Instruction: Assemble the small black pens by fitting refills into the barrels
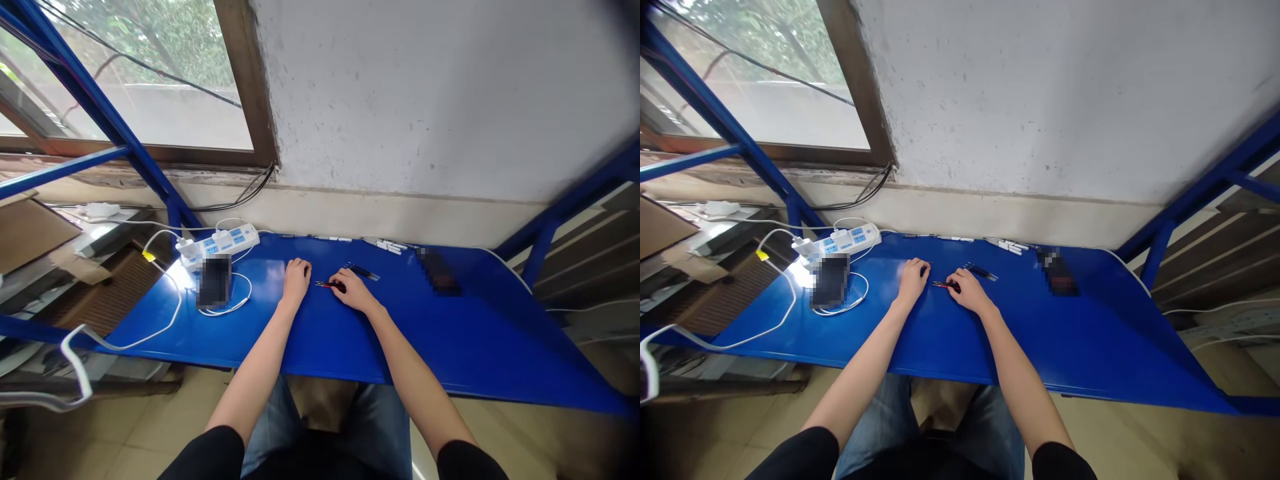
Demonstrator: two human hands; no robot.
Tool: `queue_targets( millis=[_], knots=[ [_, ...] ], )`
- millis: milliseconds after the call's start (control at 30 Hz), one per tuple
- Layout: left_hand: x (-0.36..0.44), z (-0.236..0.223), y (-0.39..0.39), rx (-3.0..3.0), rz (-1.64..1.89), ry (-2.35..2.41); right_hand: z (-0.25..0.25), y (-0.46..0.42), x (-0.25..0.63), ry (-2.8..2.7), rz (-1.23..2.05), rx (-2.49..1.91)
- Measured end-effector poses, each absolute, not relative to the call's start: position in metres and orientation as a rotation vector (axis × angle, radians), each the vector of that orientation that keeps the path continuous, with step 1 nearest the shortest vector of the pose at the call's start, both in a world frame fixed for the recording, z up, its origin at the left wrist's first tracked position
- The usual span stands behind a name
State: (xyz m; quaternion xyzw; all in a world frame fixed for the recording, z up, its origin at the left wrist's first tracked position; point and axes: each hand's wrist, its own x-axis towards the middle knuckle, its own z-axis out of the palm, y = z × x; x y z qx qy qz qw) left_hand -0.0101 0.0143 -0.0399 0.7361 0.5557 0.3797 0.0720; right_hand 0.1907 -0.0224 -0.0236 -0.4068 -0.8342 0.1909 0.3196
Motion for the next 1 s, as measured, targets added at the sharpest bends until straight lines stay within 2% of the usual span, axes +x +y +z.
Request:
queue_targets(
  millis=[567,633,800,1000],
  knots=[
    [-0.007,-0.039,0.014,2.189,1.107,1.715,-0.026,-0.025,0.195,-2.206,0.479,-1.08],
    [-0.006,-0.037,0.014,2.201,1.022,1.773,-0.026,-0.027,0.195,-2.215,0.464,-1.08],
    [-0.003,-0.023,0.015,2.268,0.532,1.883,-0.022,-0.032,0.196,-2.22,0.467,-1.107],
    [-0.008,-0.007,0.029,2.355,0.364,1.724,-0.019,-0.035,0.196,-2.206,0.422,-1.108]
  ],
)
